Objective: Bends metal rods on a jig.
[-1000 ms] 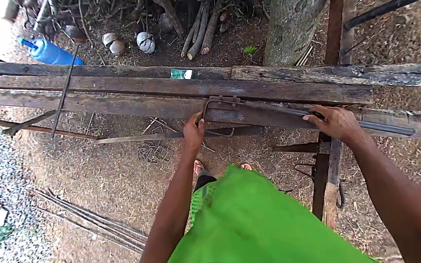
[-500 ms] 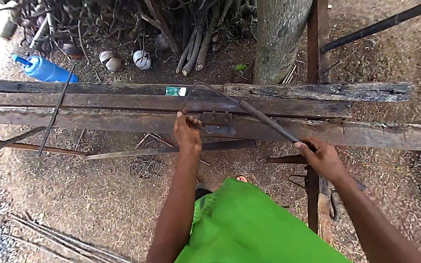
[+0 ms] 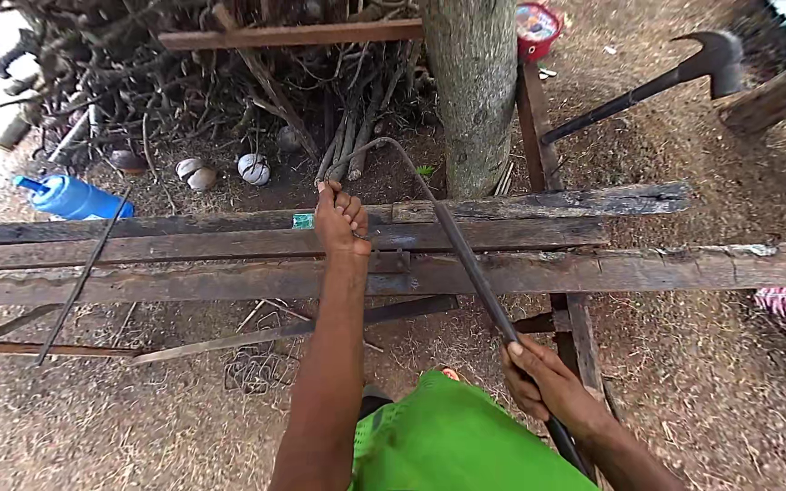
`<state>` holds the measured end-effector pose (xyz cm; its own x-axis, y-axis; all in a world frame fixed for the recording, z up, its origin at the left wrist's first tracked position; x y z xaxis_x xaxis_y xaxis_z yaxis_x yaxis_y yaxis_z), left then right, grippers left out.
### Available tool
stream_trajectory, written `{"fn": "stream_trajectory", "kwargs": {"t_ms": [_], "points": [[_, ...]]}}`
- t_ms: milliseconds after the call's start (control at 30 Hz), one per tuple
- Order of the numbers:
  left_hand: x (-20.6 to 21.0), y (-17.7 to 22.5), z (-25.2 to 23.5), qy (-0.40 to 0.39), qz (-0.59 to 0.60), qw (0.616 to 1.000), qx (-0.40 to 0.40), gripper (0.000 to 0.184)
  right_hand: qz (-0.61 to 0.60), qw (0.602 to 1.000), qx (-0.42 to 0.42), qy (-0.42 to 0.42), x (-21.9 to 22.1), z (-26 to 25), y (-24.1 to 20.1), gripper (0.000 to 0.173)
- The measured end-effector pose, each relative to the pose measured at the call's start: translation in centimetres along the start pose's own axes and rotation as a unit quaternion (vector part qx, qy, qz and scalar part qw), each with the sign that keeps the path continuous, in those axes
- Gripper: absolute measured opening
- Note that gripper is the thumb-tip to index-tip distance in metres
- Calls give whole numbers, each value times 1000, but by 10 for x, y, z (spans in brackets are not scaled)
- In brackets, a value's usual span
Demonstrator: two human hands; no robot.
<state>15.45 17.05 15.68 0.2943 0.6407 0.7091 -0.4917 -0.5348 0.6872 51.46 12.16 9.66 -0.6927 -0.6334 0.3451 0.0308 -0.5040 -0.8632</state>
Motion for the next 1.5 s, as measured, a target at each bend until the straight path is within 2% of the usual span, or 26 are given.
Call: {"fn": "stream_trajectory", "kwargs": {"t_ms": [200, 333, 400, 433, 500, 533, 667, 833, 1033, 1267, 1367, 1433, 1500], "points": [[43, 0, -12, 27, 21, 999, -16, 36, -55, 998, 40, 14, 8, -21, -7, 39], [45, -1, -19, 32, -4, 999, -7, 35, -113, 993, 45, -5, 11, -27, -10, 40], [40, 2, -25, 16, -15, 1000, -10, 35, -52, 999, 15, 4, 7, -31, -13, 38], [39, 6, -27, 4, -21, 1000, -16, 36, 30, 999, -16, 30, 3, -34, -14, 36], [36, 11, -28, -30, -22, 998, -42, 39, 200, 974, -59, 87, -8, -39, -13, 38], [35, 14, -28, -50, -16, 997, -61, 41, 224, 968, -65, 90, -10, -40, -12, 40], [34, 19, -17, -104, -33, 985, -133, 52, 52, 998, -34, 3, 6, -32, -23, 35], [38, 19, -8, -84, 6, 994, -63, 53, -52, 998, -32, -29, 16, -36, -45, 39], [52, 23, -13, -30, 57, 998, -28, 47, -42, 999, -26, 1, 30, -51, -54, 40], [37, 21, -17, -3, 46, 999, -12, 49, 17, 998, -65, 15, 46, -49, -60, 37], [37, 23, -7, -16, 17, 1000, -6, 48, 46, 996, -69, 37, 45, -57, -59, 38], [37, 4, 16, -48, -27, 998, -35, 46, 60, 993, -70, 73, 42, -70, -62, 38], [23, -9, 21, -47, -59, 995, -58, 45, 78, 991, -71, 83, 45, -75, -62, 37]]}}
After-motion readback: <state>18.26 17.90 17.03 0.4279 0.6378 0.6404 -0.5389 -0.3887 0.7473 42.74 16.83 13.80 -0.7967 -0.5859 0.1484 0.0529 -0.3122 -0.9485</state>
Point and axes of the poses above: each hand's wrist, its own z-axis away from the middle knuckle, its own x-axis out of the palm, y = z × x, the point moved 5 cm from there along -z, towards the middle knuckle, and after that the axes turned 8 degrees about y, right-handed, at the moved point
